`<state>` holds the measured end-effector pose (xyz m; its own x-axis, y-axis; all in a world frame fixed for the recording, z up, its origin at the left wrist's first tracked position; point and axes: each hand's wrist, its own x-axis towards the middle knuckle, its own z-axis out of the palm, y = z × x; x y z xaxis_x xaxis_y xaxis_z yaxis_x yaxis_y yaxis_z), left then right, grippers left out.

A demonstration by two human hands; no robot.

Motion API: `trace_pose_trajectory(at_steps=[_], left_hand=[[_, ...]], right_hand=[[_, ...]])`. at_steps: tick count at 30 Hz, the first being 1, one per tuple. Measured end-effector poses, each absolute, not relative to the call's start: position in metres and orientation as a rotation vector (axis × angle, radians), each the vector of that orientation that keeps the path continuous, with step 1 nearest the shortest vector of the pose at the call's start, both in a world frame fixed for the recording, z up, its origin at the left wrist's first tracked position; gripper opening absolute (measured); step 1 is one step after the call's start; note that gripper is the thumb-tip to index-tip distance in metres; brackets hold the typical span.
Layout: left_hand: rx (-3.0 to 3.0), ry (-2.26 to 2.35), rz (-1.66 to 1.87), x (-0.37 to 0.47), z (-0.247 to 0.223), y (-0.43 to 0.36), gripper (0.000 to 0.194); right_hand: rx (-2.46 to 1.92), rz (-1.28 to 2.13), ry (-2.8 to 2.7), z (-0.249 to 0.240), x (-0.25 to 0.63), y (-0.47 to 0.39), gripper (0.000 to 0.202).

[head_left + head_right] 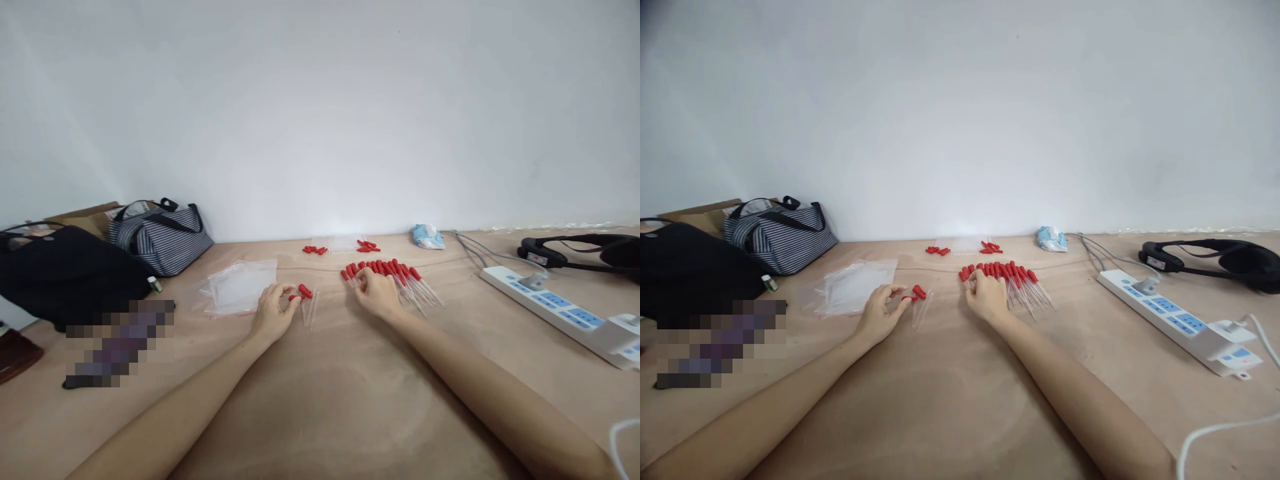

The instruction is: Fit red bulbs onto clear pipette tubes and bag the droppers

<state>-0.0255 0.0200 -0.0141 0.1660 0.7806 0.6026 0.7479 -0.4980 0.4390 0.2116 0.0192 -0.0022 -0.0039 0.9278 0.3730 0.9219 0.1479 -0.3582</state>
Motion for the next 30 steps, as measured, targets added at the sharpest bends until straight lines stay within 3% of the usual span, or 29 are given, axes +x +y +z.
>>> trace_pose_trajectory(at_steps=[6,12,20,30], left_hand=[[2.36,1.56,1.171,-0.027,-0.02,0.023,0.013],[2.314,1.57,1.094,-0.027,-0.023,0.027,0.015],[2.514,1.543,0.978,-0.03,-0.023,0.036,0.011],[2.581,1.538,1.003,-0.028,-0.023,0.036,0.011]], right_hand=[[-1.946,-0.07,-1.913,-0.007,0.202,0.041,0.016],[-1.842,-0.136,-1.961,-0.004,0.19,0.028,0.019],[-1.823,0.105,-2.112,0.0,0.131,0.004,0.047],[-1.935,0.157,-2.143,0.007,0.13,0.002,0.028]])
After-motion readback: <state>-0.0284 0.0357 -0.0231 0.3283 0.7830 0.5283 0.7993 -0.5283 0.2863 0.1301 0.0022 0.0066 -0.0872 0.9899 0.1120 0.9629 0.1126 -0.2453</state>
